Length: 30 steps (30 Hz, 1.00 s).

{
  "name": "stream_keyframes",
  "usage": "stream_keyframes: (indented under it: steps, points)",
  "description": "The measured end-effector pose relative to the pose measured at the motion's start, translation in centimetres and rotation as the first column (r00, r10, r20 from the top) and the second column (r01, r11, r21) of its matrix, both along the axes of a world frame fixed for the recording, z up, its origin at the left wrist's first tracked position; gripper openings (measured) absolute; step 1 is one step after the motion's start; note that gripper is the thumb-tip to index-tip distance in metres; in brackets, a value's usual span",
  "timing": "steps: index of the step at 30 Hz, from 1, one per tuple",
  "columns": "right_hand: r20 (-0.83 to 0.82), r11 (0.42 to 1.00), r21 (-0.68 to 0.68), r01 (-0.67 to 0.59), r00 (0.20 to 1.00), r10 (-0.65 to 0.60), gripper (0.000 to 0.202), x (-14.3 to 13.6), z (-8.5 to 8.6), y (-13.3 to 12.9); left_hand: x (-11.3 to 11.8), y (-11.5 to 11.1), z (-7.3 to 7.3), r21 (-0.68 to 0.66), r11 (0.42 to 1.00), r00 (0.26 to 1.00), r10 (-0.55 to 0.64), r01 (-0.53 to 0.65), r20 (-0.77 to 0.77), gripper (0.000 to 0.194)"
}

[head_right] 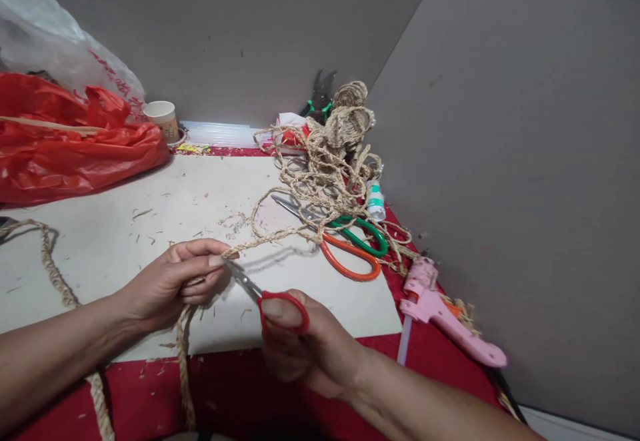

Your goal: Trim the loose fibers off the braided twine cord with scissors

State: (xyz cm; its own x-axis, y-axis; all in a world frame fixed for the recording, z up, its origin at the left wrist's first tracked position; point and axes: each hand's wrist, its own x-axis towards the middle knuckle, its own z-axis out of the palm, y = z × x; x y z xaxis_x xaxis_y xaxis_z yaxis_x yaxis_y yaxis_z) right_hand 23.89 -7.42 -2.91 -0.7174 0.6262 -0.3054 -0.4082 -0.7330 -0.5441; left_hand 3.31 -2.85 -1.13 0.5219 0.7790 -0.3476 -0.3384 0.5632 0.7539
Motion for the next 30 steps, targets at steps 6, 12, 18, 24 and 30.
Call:
stream_keyframes:
  steps: [6, 12, 18, 24, 30]
  points:
    - [0.075, 0.973, 0.194, 0.124, 0.987, -0.14, 0.05, 0.3, 0.4, 0.1, -0.1, 0.2, 0.1, -0.017, 1.0, 1.0, 0.011, -0.011, 0.011, 0.011]
    - [0.103, 0.91, 0.187, 0.37, 0.914, -0.393, 0.039, 0.7, 1.3, 2.0, -0.1, 0.2, 0.0, -0.012, 1.0, 0.999, -0.028, 0.028, 0.038, 0.009]
    - [0.09, 0.835, 0.192, 0.516, 0.838, -0.538, 0.03, 1.1, 1.5, 3.0, -0.3, 0.1, -0.2, 0.01, 0.992, 0.992, -0.125, 0.125, 0.033, 0.009]
    - [0.161, 0.76, 0.276, 0.588, 0.752, -0.64, 0.03, 1.3, 1.8, 3.3, -0.1, 0.2, -0.2, 0.082, 0.985, 0.977, -0.138, 0.152, -0.16, 0.012]
    - [0.197, 0.774, 0.321, 0.546, 0.761, -0.618, 0.029, 1.0, 1.5, 2.8, 0.1, -0.9, 1.9, 0.653, 0.744, 0.735, 0.362, 0.143, -0.573, 0.029]
